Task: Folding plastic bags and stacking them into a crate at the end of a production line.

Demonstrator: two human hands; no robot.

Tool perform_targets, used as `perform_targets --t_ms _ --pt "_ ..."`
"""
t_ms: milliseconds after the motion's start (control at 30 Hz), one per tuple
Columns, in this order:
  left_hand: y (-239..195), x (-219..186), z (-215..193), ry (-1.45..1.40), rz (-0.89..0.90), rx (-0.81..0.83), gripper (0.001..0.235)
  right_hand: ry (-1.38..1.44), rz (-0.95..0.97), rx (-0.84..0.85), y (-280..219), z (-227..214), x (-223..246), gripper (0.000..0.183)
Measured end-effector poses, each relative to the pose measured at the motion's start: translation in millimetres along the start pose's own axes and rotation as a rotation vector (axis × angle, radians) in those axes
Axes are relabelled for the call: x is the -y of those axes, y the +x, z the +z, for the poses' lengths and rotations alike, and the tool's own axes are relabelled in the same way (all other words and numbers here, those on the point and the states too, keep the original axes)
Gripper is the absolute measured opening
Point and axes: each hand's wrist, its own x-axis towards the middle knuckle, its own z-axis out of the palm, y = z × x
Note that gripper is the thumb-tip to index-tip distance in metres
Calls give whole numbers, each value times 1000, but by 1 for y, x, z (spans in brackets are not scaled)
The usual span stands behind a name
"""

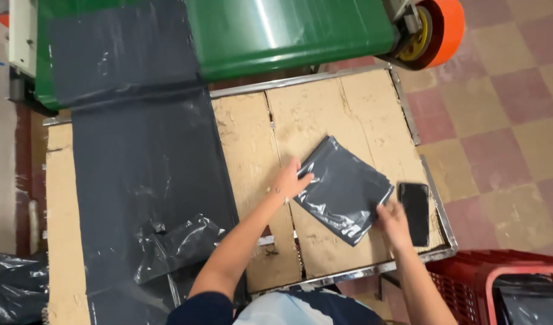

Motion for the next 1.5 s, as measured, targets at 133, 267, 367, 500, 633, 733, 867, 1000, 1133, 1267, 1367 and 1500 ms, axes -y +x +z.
perform_targets --t_ms 133,267,367,500,633,733,867,1000,1133,1267,1367,1500 --pt "38 -40 -17 55 142 6 47 59 -196 -18 0 18 71 81" --pt "76 -70 -13 182 331 128 29 -220 -224 13 12 23 87 67" --pt "112 -67 5 231 340 223 38 -146 -225 29 40 12 49 57" --pt "165 -42 34 319 346 263 40 -454 -227 -28 77 -1 6 28" --pt "94 -67 -9 285 129 131 49 -1068 -306 -6 96 -3 -2 41" --pt "23 -41 -40 238 53 -167 58 -1468 -696 -381 35 21 35 55" --pt "-95 56 -111 427 -150 -524 38 -1048 -1077 -205 -15 70 47 49" --pt "-200 166 -165 426 -499 -539 56 -794 -933 310 -87 154 59 39" --pt "-256 209 -159 349 -634 -271 68 -714 -769 630 -138 234 66 42" --pt "-305 208 -119 445 -404 -306 45 -611 -712 830 -160 293 56 47" --pt "-344 205 -78 521 -273 -454 38 -575 -747 911 -173 319 49 49" --pt "-385 207 -27 493 -195 -602 52 -652 -623 950 -190 326 45 51"
